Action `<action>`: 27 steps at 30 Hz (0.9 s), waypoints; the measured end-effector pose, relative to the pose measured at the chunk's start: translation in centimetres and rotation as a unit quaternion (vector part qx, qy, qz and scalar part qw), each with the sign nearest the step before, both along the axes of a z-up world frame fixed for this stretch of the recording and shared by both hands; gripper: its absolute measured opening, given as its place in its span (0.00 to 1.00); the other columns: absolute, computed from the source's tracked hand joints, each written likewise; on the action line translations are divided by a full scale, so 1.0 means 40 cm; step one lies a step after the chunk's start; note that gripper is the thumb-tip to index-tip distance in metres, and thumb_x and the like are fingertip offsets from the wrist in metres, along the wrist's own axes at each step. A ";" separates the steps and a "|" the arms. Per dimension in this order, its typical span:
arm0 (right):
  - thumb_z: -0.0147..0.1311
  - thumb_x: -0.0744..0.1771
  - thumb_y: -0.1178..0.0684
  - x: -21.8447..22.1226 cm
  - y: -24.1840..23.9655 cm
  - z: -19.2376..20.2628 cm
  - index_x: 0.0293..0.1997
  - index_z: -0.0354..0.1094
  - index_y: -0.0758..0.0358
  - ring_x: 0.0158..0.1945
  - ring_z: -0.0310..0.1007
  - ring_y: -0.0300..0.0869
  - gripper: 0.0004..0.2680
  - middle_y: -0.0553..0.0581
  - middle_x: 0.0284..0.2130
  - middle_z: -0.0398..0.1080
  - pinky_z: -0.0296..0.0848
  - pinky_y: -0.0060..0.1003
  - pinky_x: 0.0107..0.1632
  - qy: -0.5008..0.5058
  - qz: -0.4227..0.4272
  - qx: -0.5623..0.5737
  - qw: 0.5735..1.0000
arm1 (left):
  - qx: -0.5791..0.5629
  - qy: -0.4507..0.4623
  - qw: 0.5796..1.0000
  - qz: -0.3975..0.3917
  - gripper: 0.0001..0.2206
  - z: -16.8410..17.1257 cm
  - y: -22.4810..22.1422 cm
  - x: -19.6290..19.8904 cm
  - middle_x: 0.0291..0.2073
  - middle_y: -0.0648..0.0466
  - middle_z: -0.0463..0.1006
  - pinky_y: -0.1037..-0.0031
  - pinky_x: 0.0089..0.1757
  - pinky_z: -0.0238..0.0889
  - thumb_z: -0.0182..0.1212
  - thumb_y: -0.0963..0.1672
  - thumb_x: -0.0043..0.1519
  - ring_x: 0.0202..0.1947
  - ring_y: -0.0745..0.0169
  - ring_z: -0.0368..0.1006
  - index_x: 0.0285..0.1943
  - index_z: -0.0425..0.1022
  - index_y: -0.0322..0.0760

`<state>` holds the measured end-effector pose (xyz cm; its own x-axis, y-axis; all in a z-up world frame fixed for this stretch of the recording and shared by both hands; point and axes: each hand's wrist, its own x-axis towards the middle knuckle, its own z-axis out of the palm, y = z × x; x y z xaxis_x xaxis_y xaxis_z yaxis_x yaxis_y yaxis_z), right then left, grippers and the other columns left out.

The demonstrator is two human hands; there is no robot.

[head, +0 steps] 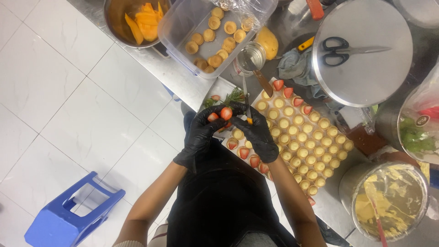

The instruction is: Decorating small pastry tarts with sliced strawberries using scissors and a knife.

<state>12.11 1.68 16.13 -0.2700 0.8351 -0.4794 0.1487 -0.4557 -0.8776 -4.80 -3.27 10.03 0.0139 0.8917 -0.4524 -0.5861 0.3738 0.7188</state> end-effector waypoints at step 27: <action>0.62 0.68 0.60 0.735 0.048 -0.452 0.50 0.73 0.65 0.46 0.73 0.37 0.07 0.52 0.43 0.75 0.72 0.34 0.51 -0.189 -0.152 0.285 0.927 | -0.074 -0.110 0.985 -0.114 0.22 -0.161 -0.143 0.365 0.58 0.44 0.73 0.67 0.59 0.70 0.47 0.35 0.66 0.59 0.52 0.74 0.71 0.63 0.33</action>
